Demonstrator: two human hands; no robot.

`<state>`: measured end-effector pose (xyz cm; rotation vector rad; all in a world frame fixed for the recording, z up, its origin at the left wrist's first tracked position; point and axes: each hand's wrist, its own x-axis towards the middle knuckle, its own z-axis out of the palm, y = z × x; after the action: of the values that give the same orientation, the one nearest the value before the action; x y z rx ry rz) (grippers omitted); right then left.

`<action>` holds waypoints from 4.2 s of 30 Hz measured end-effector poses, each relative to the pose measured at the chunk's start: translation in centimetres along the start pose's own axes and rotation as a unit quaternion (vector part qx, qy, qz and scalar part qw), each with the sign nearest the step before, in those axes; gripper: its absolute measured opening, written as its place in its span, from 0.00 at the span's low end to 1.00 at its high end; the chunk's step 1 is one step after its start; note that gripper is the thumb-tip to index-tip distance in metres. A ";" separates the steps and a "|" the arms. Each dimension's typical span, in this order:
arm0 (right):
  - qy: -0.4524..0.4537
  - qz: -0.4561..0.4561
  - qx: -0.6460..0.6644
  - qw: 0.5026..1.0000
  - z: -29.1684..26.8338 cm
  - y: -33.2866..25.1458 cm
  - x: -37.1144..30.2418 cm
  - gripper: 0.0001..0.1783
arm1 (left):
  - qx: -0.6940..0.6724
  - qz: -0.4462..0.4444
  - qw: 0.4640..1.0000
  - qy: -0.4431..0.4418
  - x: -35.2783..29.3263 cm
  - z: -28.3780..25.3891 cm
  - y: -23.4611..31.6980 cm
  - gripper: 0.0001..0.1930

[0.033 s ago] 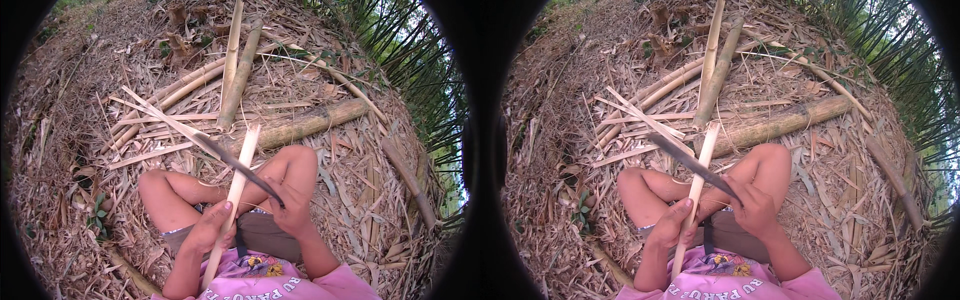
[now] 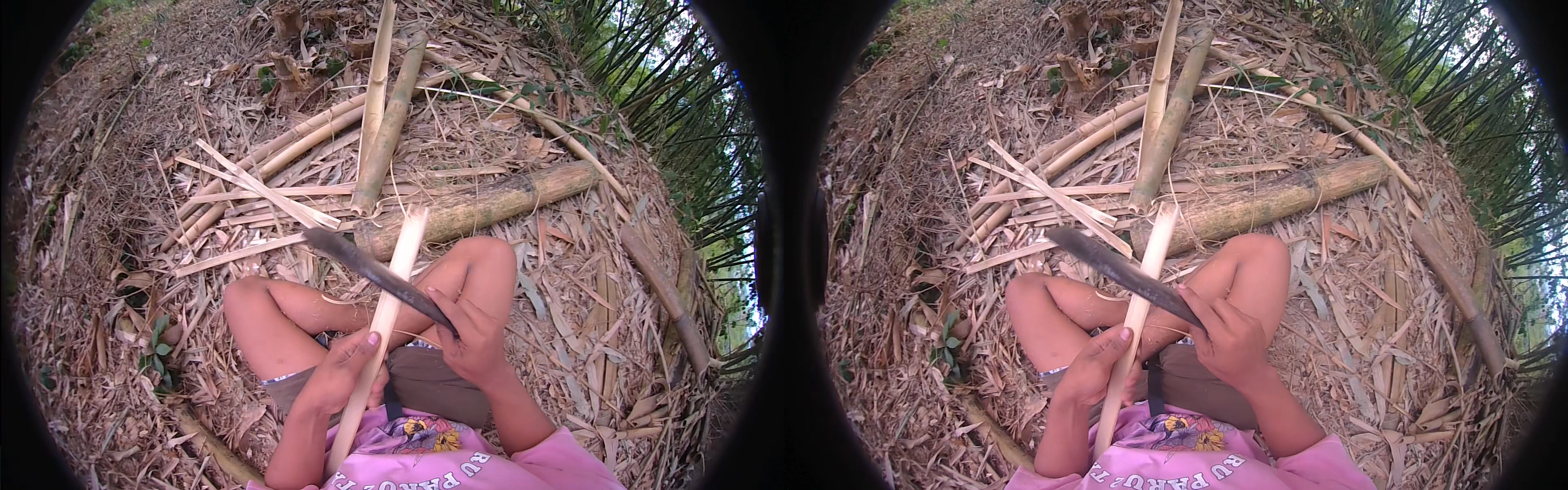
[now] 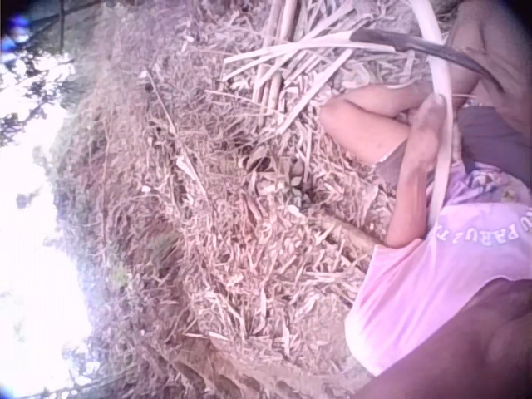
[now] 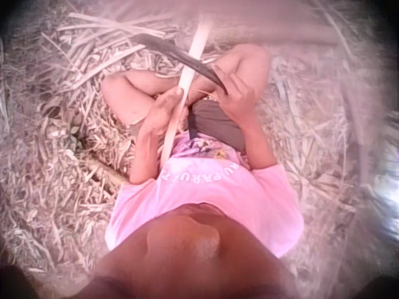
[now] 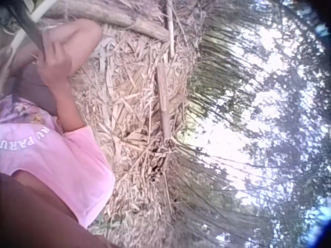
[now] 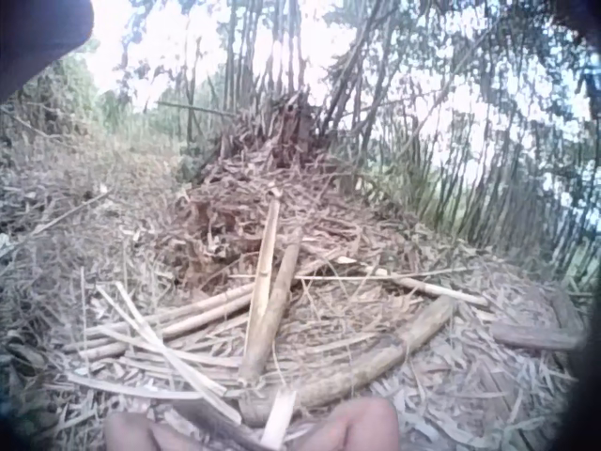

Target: The person sits on the ground and uses a machete to shave thin strips from a bamboo stick, smoothing the surfaces as they work.

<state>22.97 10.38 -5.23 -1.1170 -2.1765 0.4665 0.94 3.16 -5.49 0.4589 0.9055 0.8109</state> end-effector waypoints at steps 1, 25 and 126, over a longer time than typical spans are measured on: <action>-0.008 0.007 -0.016 1.000 0.2 -0.1 0.0 0.19 | 0.055 0.027 0.998 0.019 -0.1 0.2 -0.3 0.17; -0.072 -0.067 -0.039 0.994 2.4 -4.0 3.8 0.39 | -0.022 -0.061 0.998 0.024 -2.8 -0.2 3.5 0.11; 0.077 -0.260 -0.121 0.955 1.0 1.1 8.6 0.43 | 0.140 0.125 0.954 0.233 -4.2 4.1 0.7 0.21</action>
<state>19.25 18.05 -3.31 -0.6257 -2.3108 -0.1197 2.58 0.19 -0.62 0.6528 1.4329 1.0511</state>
